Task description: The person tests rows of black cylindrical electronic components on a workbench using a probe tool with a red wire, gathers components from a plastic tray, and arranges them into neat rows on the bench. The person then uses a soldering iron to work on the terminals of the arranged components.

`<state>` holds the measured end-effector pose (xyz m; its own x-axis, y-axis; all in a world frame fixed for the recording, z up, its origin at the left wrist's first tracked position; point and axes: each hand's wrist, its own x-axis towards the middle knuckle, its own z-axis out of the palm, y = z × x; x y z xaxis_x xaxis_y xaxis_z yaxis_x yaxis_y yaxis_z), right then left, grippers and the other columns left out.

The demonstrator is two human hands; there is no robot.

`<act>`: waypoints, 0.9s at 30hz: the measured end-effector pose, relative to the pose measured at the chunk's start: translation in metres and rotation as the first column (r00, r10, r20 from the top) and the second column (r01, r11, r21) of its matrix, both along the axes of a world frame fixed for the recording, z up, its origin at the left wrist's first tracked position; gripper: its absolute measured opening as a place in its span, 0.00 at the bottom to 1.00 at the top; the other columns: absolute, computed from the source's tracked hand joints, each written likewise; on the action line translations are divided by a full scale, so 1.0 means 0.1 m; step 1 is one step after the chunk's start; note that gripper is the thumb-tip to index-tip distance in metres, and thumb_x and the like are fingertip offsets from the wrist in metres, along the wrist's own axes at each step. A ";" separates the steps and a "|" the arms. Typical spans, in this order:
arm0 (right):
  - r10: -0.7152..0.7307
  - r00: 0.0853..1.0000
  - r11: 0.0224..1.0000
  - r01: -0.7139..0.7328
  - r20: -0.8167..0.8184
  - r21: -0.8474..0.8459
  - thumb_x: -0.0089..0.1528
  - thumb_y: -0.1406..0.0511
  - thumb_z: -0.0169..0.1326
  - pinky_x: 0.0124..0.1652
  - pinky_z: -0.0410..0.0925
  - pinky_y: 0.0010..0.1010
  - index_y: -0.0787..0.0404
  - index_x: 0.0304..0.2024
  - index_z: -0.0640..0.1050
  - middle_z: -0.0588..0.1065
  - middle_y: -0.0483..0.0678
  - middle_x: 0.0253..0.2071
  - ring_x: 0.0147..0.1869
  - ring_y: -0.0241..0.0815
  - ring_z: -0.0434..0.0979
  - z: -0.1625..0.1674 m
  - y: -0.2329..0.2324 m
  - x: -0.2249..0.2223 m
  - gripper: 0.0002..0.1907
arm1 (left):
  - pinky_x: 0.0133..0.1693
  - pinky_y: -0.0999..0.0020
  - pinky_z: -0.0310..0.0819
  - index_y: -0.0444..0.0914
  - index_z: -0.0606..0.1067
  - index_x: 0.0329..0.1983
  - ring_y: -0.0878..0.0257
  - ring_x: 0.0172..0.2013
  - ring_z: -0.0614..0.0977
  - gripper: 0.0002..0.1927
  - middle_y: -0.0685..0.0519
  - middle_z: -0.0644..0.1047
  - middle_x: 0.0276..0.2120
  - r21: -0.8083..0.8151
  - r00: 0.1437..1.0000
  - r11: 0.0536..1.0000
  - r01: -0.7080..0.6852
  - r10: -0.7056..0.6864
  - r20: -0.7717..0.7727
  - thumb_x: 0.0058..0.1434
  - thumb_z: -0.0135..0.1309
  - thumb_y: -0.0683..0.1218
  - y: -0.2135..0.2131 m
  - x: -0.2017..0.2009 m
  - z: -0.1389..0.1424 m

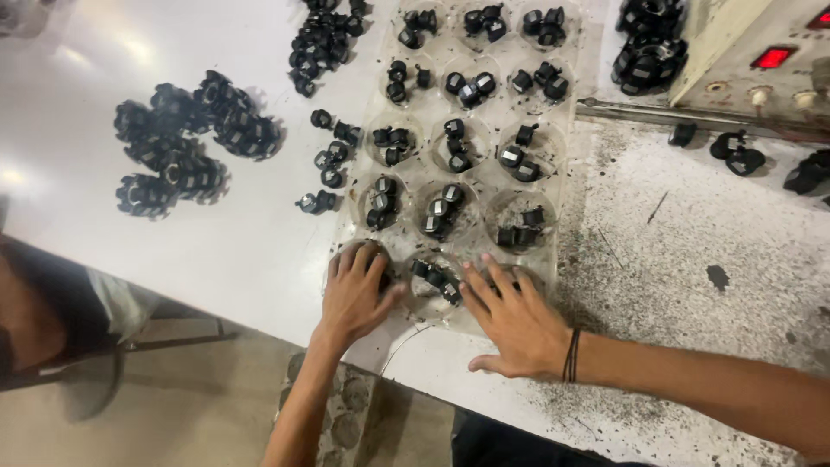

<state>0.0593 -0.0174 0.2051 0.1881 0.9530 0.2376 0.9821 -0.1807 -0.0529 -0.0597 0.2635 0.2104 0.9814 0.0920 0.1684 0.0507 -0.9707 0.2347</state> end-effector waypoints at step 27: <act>-0.532 0.806 0.847 0.499 0.260 0.185 0.69 0.57 0.50 0.71 0.49 0.65 0.65 0.72 0.68 0.61 0.63 0.77 0.81 0.57 0.58 -0.37 1.07 2.37 0.31 | 0.71 0.41 0.43 0.34 0.57 0.74 0.48 0.73 0.55 0.58 0.41 0.57 0.72 0.063 0.935 0.968 -0.245 0.218 0.280 0.49 0.59 0.72 0.46 2.78 -0.33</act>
